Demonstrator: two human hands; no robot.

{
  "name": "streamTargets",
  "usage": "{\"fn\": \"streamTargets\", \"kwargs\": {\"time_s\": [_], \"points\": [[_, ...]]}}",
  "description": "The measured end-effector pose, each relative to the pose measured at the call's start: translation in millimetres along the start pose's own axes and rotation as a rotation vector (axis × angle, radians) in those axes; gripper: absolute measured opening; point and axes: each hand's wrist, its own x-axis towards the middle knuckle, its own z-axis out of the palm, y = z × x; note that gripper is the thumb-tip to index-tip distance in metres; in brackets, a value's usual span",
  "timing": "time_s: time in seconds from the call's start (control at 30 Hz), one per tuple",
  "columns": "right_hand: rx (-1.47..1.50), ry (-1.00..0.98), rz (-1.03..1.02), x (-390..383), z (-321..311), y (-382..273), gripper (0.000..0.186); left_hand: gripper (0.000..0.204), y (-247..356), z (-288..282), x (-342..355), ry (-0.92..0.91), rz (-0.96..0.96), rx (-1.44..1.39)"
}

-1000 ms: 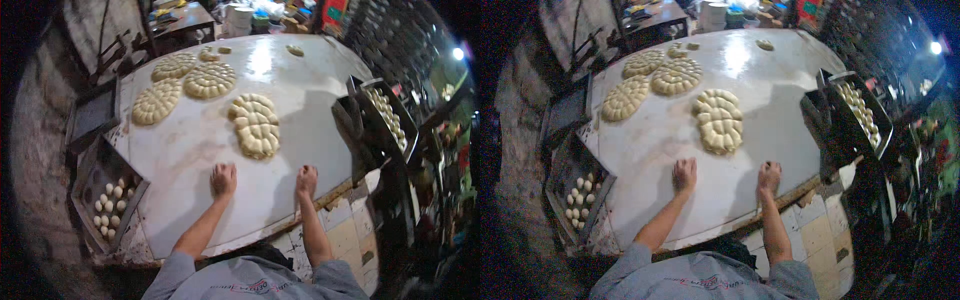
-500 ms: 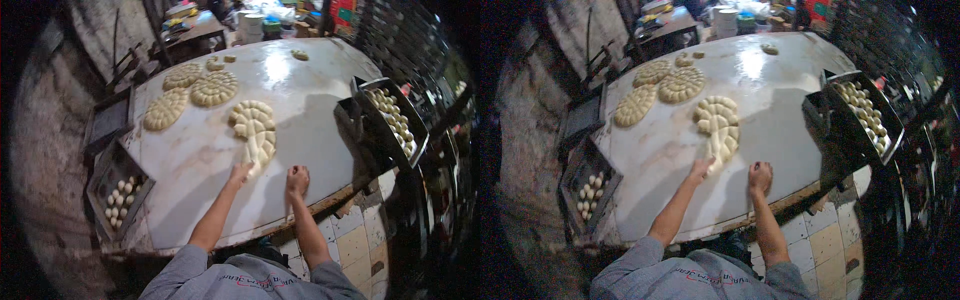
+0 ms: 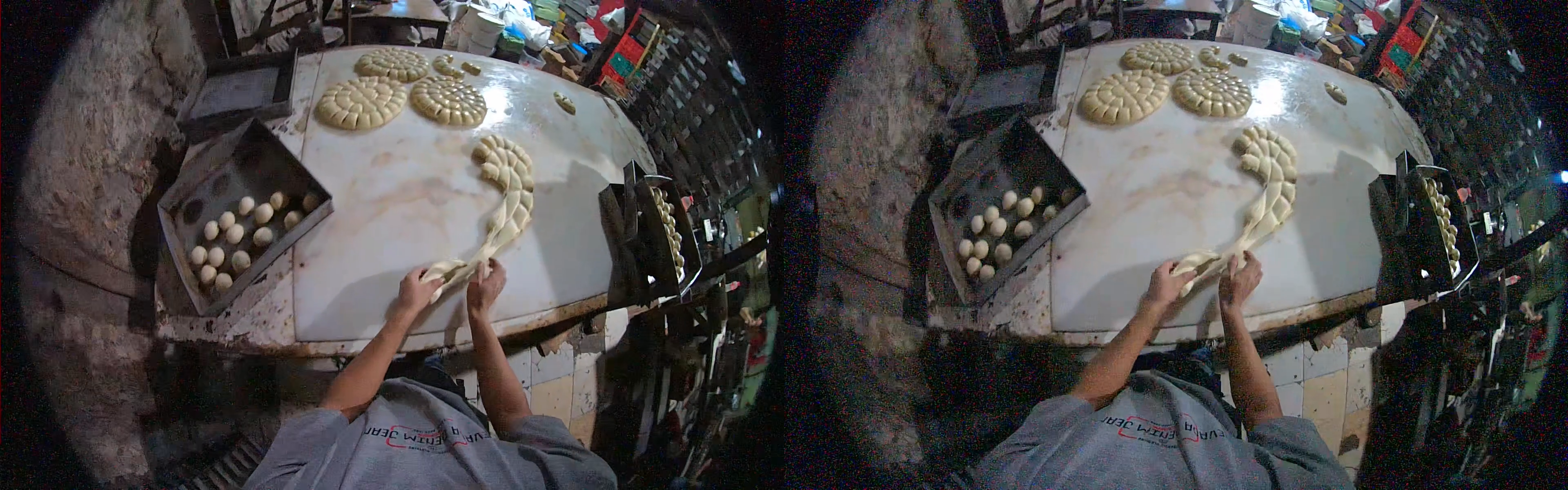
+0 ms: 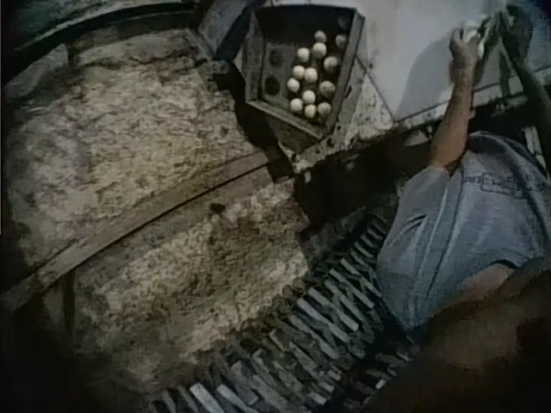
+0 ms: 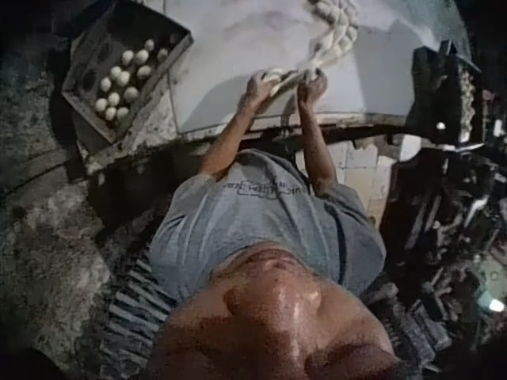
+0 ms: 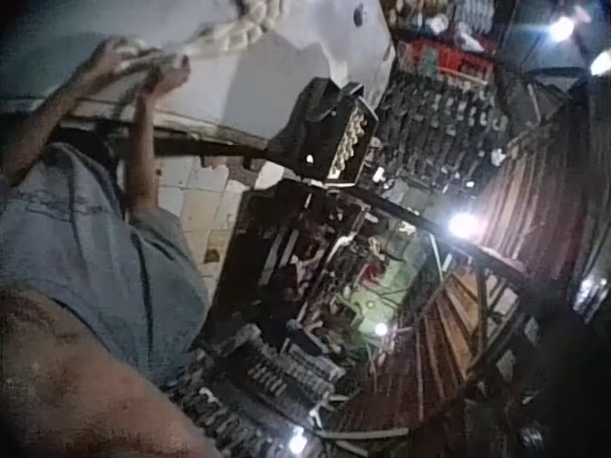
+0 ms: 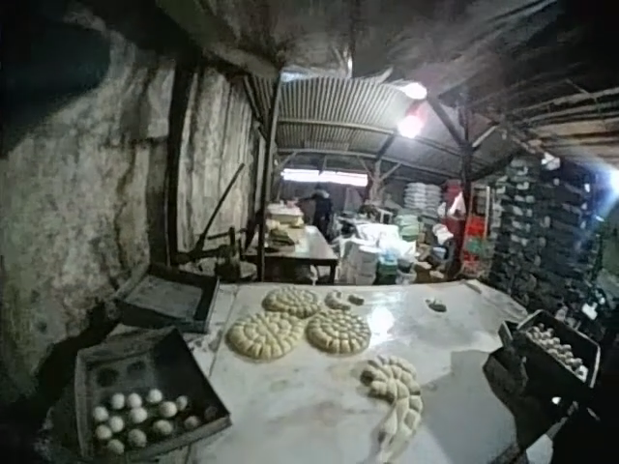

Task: Shape dough into small balls and place them in a tray.

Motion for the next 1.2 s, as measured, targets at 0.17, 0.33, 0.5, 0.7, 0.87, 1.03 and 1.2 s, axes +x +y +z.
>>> {"fn": "streamTargets", "kwargs": {"time_s": [0.17, 0.33, 0.5, 0.7, 0.87, 1.03, 1.2], "points": [[-0.018, -0.766, -0.450, -24, 23, -74, 0.027, 0.035, -26, -59, -22, -0.091, 0.298, -0.036], [-0.023, -1.205, -0.464, -46, 49, -123, 0.020, 0.042, -56, -141, -30, -0.131, 0.095, -0.799], [0.559, -0.976, -0.074, 20, -5, -108, 0.022, 0.041, -48, -184, -42, -0.251, -0.009, -0.373], [0.561, -0.239, 0.137, 89, -111, -3, 0.037, 0.044, -44, -168, -51, -0.334, 0.053, -0.257], [-0.564, -0.275, -0.297, 87, -116, 122, 0.046, 0.037, -28, -145, -12, 0.012, 0.650, 0.660], [-0.538, 0.005, -0.195, 145, -85, 105, 0.034, 0.010, -11, -70, 38, 0.515, 0.284, 0.781], [-0.309, -0.229, -0.319, 120, -62, 87, 0.015, 0.009, 11, -7, 0, 0.529, 0.219, 0.869]]}}
